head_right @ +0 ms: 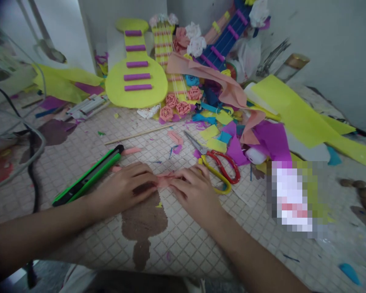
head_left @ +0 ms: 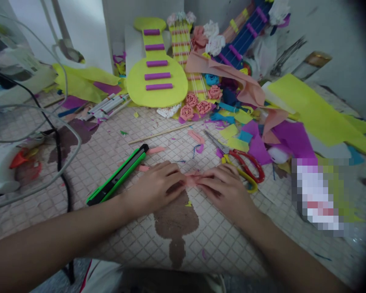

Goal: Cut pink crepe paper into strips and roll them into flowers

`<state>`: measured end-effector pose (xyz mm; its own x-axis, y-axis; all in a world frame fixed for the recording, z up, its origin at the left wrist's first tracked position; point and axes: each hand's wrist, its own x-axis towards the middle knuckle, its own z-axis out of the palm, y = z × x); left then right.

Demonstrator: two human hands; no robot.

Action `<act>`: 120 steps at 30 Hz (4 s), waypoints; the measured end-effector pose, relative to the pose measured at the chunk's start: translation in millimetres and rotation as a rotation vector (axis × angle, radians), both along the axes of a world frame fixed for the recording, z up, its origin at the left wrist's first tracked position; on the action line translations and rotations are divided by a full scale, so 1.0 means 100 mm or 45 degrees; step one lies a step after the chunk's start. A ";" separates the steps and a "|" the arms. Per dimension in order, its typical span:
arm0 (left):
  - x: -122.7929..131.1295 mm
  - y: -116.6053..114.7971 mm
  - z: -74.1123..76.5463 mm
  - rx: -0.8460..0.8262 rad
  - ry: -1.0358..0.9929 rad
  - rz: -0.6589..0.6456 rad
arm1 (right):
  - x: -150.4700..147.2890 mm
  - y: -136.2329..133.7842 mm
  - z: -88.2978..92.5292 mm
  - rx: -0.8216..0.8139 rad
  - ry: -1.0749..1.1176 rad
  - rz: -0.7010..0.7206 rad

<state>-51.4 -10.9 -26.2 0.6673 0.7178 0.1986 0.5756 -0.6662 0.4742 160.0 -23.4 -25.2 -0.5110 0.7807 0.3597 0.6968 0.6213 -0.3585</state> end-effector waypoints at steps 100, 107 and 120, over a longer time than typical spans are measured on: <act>0.04 0.00 -0.01 -0.093 -0.116 -0.004 | 0.02 0.00 0.03 -0.234 0.113 -0.057; 0.05 -0.02 -0.01 -0.117 -0.100 0.029 | -0.01 -0.01 0.04 -0.257 0.102 -0.112; 0.13 0.00 -0.02 -0.107 -0.094 0.132 | -0.08 -0.01 0.02 -0.291 0.070 -0.191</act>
<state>-38.6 -11.2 -27.8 0.5746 0.7983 0.1803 0.6008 -0.5610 0.5694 152.2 -24.1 -23.2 -0.3678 0.9104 0.1896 0.7505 0.4110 -0.5175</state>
